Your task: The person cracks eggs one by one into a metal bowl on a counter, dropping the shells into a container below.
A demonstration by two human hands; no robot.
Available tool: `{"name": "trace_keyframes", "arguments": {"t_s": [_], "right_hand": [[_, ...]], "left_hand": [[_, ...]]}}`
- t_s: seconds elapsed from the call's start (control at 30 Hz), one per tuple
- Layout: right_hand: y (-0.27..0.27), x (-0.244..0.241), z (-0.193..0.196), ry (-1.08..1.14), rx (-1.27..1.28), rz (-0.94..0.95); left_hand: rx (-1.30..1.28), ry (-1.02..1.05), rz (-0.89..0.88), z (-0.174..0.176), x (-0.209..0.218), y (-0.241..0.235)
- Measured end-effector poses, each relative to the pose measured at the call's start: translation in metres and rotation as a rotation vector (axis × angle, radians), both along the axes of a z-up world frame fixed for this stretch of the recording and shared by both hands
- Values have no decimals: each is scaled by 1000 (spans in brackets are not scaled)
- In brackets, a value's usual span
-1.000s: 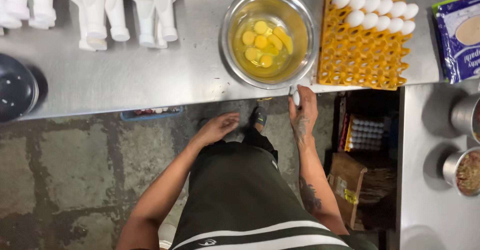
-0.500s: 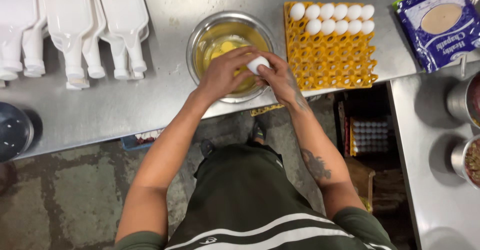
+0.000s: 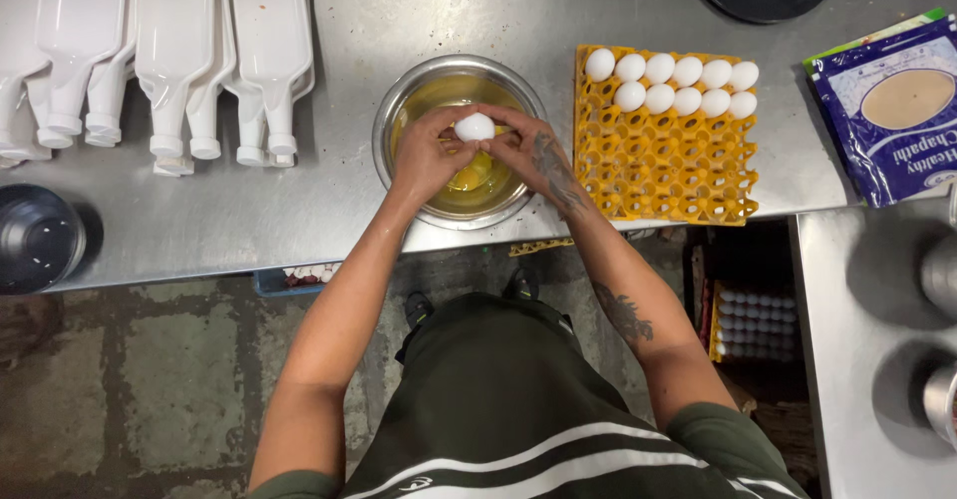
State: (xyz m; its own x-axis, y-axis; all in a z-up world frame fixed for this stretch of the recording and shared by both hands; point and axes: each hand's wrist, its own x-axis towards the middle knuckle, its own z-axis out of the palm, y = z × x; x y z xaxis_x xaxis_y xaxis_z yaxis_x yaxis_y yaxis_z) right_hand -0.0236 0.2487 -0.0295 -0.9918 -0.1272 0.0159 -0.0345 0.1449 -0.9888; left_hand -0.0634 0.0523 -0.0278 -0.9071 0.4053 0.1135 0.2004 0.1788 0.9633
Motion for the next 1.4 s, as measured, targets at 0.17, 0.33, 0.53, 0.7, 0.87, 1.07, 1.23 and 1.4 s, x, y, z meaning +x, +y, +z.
{"name": "trace_keyframes", "arguments": {"t_s": [0.17,0.33,0.53,0.7,0.87,1.07,1.23,1.4], "right_hand": [[-2,-13,-2,0,42,12],[-5,-19,-12,12,65,10],[-10,-27,-25,31,71,29],[-11,-29,-28,11,50,11],[-7,-28,-23,14,15,81],[-21,-24,-20,57,142,-4],[-31,-13,-19,206,279,-90],[-32,-9,-15,365,441,-143]], "left_hand": [[39,-15,57,-16,-5,3],[-11,-2,145,-29,-6,5],[29,16,184,-33,-6,7],[-30,-100,182,-26,-11,-3],[-28,-115,94,-22,-13,-16],[8,-123,140,-28,-7,-10],[28,-39,159,-29,-2,-4],[-113,251,127,-20,-3,-5]]}}
